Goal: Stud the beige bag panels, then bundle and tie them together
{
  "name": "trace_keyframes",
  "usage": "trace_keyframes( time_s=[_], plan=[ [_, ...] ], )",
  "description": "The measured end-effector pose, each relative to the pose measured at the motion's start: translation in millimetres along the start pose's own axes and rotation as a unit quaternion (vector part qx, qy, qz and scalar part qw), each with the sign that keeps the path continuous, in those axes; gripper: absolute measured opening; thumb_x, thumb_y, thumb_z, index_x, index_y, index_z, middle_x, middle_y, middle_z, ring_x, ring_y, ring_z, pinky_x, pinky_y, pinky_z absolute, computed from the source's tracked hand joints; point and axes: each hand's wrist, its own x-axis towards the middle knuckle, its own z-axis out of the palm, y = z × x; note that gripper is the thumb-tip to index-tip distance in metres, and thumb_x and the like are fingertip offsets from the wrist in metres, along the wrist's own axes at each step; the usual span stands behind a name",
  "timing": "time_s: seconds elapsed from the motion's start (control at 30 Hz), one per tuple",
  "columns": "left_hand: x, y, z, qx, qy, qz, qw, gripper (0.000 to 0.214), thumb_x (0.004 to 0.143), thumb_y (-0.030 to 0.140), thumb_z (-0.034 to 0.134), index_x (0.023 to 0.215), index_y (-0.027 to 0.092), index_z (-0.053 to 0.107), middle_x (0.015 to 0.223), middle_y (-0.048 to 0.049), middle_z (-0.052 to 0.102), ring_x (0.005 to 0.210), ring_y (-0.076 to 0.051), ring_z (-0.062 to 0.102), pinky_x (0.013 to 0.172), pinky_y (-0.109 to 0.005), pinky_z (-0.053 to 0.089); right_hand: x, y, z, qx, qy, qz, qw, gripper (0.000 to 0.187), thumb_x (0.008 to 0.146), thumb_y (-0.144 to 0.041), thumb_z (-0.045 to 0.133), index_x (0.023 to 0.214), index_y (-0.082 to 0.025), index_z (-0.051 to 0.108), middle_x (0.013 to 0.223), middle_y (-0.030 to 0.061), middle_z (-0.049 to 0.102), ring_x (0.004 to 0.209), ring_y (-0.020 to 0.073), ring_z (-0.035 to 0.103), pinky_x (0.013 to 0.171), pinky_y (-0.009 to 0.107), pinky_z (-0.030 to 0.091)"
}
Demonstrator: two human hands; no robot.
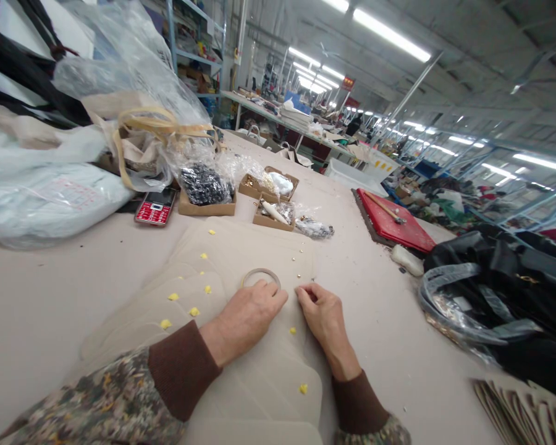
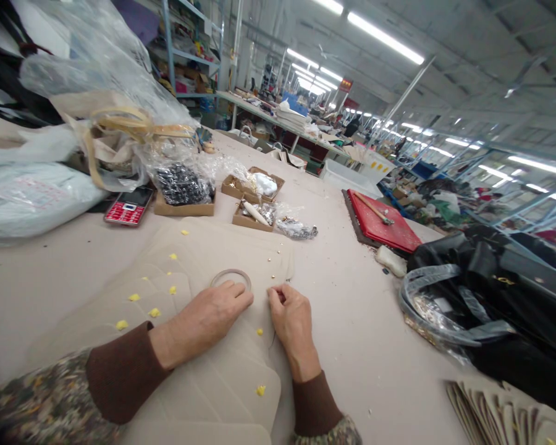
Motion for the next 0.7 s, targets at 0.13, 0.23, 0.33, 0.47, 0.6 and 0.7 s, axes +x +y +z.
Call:
trace_keyframes(
  time_s=[0.13, 0.23, 0.33, 0.47, 0.6, 0.7],
  plan=[
    [-1, -8, -2.1, -0.065, 0.064, -0.001, 0.996, 0.019, 0.092, 0.008, 0.044, 0.098, 0.018, 0.059, 0.089, -0.0047, 0.064, 0.084, -0.020, 0.060, 0.073, -0.030, 0.050, -11, -2, -15, 0.013, -0.100, 0.000, 0.995, 0.020, 0.082, -0.028, 0.058, 0.070, -0.018, 0.071, 0.065, -0.0003, 0.069, 0.060, 0.0150, 0.061, 0.057, 0.023, 0.041],
    [-2, -12, 0.6, -0.129, 0.103, 0.014, 0.986, 0.021, 0.095, 0.013, 0.044, 0.109, 0.018, 0.059, 0.090, -0.0046, 0.068, 0.084, -0.018, 0.065, 0.077, -0.028, 0.052, -22, -1, -24, 0.026, -0.179, 0.016, 0.983, 0.021, 0.082, -0.028, 0.059, 0.067, -0.017, 0.070, 0.059, -0.0009, 0.067, 0.054, 0.0137, 0.058, 0.050, 0.022, 0.038],
    [-3, -11, 3.5, -0.163, 0.126, 0.032, 0.978, 0.032, 0.096, 0.016, 0.045, 0.127, 0.019, 0.050, 0.096, -0.0058, 0.071, 0.088, -0.018, 0.068, 0.079, -0.028, 0.054, -26, -2, -27, 0.089, -0.108, -0.005, 0.990, 0.020, 0.084, -0.030, 0.059, 0.080, -0.016, 0.073, 0.071, 0.0025, 0.071, 0.062, 0.0154, 0.062, 0.055, 0.023, 0.045],
    [-5, -6, 6.0, -0.167, 0.124, 0.058, 0.976, 0.039, 0.097, 0.017, 0.043, 0.136, 0.019, 0.038, 0.108, -0.0086, 0.070, 0.092, -0.019, 0.069, 0.078, -0.030, 0.056, -25, -13, -23, 0.144, -0.004, -0.127, 0.981, 0.020, 0.088, -0.026, 0.057, 0.100, -0.017, 0.070, 0.088, 0.0064, 0.073, 0.074, 0.0165, 0.065, 0.069, 0.028, 0.053],
    [-5, -4, 8.1, -0.166, 0.123, 0.066, 0.976, 0.035, 0.097, 0.017, 0.042, 0.132, 0.017, 0.038, 0.105, -0.0093, 0.070, 0.090, -0.021, 0.069, 0.074, -0.031, 0.055, -26, -25, -17, 0.106, 0.002, -0.235, 0.966, 0.016, 0.091, -0.016, 0.052, 0.093, -0.018, 0.068, 0.085, 0.0057, 0.071, 0.076, 0.0147, 0.065, 0.071, 0.026, 0.052],
    [-5, -2, 6.6, -0.179, 0.102, 0.059, 0.977, 0.028, 0.096, 0.015, 0.041, 0.124, 0.017, 0.042, 0.098, -0.0072, 0.070, 0.088, -0.020, 0.068, 0.073, -0.029, 0.053, -28, -25, -12, 0.059, 0.031, -0.256, 0.964, 0.017, 0.089, -0.013, 0.050, 0.084, -0.017, 0.065, 0.075, 0.0038, 0.068, 0.068, 0.0134, 0.062, 0.066, 0.025, 0.050]
  ],
)
